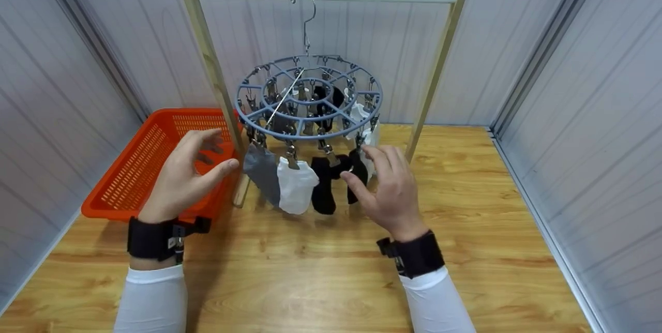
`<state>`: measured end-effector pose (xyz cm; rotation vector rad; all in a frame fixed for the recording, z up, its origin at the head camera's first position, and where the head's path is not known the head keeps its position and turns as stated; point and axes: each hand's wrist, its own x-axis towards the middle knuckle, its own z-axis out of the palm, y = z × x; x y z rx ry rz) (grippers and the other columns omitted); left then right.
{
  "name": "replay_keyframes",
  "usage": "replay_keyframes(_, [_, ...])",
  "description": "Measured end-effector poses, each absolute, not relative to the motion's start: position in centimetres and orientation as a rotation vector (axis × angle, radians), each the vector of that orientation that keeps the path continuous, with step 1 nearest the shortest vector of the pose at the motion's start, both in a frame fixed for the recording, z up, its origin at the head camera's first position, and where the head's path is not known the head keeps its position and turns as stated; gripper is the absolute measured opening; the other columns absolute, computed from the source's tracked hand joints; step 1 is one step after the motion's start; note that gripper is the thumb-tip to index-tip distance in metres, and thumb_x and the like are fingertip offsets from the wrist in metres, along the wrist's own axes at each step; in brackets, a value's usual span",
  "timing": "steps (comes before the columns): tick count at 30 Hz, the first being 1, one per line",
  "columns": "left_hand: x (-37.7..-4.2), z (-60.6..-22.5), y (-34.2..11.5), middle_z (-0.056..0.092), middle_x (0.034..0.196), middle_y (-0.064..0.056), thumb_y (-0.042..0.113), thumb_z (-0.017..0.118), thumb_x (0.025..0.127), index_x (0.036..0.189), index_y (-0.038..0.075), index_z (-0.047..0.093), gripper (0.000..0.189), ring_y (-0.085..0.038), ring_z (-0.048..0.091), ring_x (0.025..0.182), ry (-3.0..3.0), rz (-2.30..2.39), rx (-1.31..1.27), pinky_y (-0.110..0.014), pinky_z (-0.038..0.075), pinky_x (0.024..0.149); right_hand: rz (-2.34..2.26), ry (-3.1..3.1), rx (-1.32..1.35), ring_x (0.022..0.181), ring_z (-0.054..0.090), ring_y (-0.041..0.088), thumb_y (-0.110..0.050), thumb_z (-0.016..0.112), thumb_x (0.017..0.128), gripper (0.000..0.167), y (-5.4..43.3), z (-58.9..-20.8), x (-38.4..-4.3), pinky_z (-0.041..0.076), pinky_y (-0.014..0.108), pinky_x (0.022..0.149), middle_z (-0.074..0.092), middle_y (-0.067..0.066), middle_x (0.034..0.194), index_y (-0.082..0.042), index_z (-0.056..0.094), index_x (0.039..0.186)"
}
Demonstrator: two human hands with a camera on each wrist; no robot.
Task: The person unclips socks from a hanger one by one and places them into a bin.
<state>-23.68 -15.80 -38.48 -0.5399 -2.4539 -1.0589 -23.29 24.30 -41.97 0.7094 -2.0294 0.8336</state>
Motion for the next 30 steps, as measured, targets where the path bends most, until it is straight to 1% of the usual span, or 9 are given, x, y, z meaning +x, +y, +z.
replay_keyframes(2, [-23.7,-38.6,-15.5,0.068,0.125,-0.012,0.036,0.087,0.100,0.147,0.003,0.063,0.063,-0.024,0.064,0.104,-2.414,-1.087,-0.582,-0.043,0.059,0.088,0.883,-1.985,0.739,0.098,0.065,0.032,-0.041,0.076,0.105,0.052,23.7,-41.9,-23.0,0.049,0.037,0.090,0.072,0.017,0.110,0.002,0.073,0.134])
replay_keyframes(5, [-23.8,-38.7,-15.0,0.072,0.115,-0.009,0.034,0.087,0.100,0.137,0.004,0.069,0.051,-0.026,0.065,0.096,-2.411,-1.149,-0.624,-0.042,0.059,0.082,0.946,-1.934,0.780,0.093,0.067,0.030,-0.027,0.079,0.103,0.041,22.9,-41.9,-22.7,0.050,0.030,0.088,0.072,0.015,0.103,0.004,0.075,0.130])
replay_keyframes(6, [-23.8,-38.8,-14.8,0.072,0.113,-0.008,0.033,0.087,0.100,0.135,0.005,0.070,0.048,-0.028,0.066,0.093,-2.418,-1.173,-0.632,-0.042,0.059,0.081,0.962,-1.921,0.791,0.092,0.067,0.030,-0.022,0.080,0.101,0.038,22.6,-41.9,-22.6,0.051,0.030,0.091,0.073,0.014,0.102,0.004,0.075,0.128])
replay_keyframes(9, [-24.1,-39.1,-14.2,0.074,0.111,-0.005,0.032,0.086,0.101,0.129,0.005,0.074,0.041,-0.029,0.066,0.088,-2.438,-1.248,-0.664,-0.040,0.060,0.078,1.004,-1.914,0.804,0.091,0.067,0.029,-0.012,0.081,0.097,0.033,22.1,-42.0,-22.4,0.050,0.026,0.092,0.073,0.012,0.101,0.005,0.076,0.126])
replay_keyframes(12, [-24.3,-39.3,-13.6,0.076,0.111,-0.003,0.031,0.085,0.102,0.123,0.006,0.077,0.034,-0.023,0.069,0.088,-2.447,-1.305,-0.704,-0.036,0.062,0.079,1.026,-1.929,0.804,0.091,0.069,0.028,-0.005,0.082,0.095,0.032,21.6,-42.2,-22.3,0.050,0.026,0.089,0.075,0.011,0.102,0.004,0.076,0.125])
replay_keyframes(13, [-24.4,-39.4,-13.4,0.076,0.111,-0.003,0.031,0.085,0.102,0.121,0.006,0.077,0.033,-0.020,0.070,0.089,-2.448,-1.318,-0.716,-0.036,0.063,0.079,1.036,-1.931,0.806,0.091,0.069,0.027,-0.003,0.082,0.094,0.033,21.5,-42.2,-22.3,0.049,0.026,0.084,0.076,0.011,0.102,0.004,0.077,0.125])
replay_keyframes(20, [-24.6,-40.0,-12.1,0.078,0.105,0.001,0.030,0.085,0.102,0.115,0.010,0.080,0.024,-0.015,0.070,0.085,-2.490,-1.339,-0.746,-0.037,0.063,0.078,1.088,-1.933,0.859,0.087,0.069,0.024,0.002,0.083,0.093,0.032,20.4,-42.2,-22.4,0.051,0.028,0.077,0.075,0.011,0.099,0.003,0.077,0.125])
replay_keyframes(24, [-24.8,-40.4,-11.4,0.078,0.103,0.001,0.030,0.084,0.103,0.115,0.010,0.081,0.024,-0.015,0.068,0.083,-2.517,-1.308,-0.779,-0.036,0.062,0.078,1.106,-1.937,0.885,0.086,0.069,0.023,0.003,0.083,0.094,0.030,19.7,-42.3,-22.5,0.054,0.029,0.074,0.075,0.011,0.098,0.003,0.077,0.124])
replay_keyframes(30, [-24.8,-40.7,-10.9,0.078,0.103,0.001,0.032,0.083,0.103,0.116,0.009,0.081,0.025,-0.015,0.069,0.086,-2.548,-1.269,-0.785,-0.036,0.062,0.080,1.091,-1.954,0.882,0.087,0.070,0.024,0.000,0.084,0.095,0.029,19.0,-42.5,-22.6,0.053,0.032,0.072,0.075,0.011,0.100,0.005,0.077,0.123])
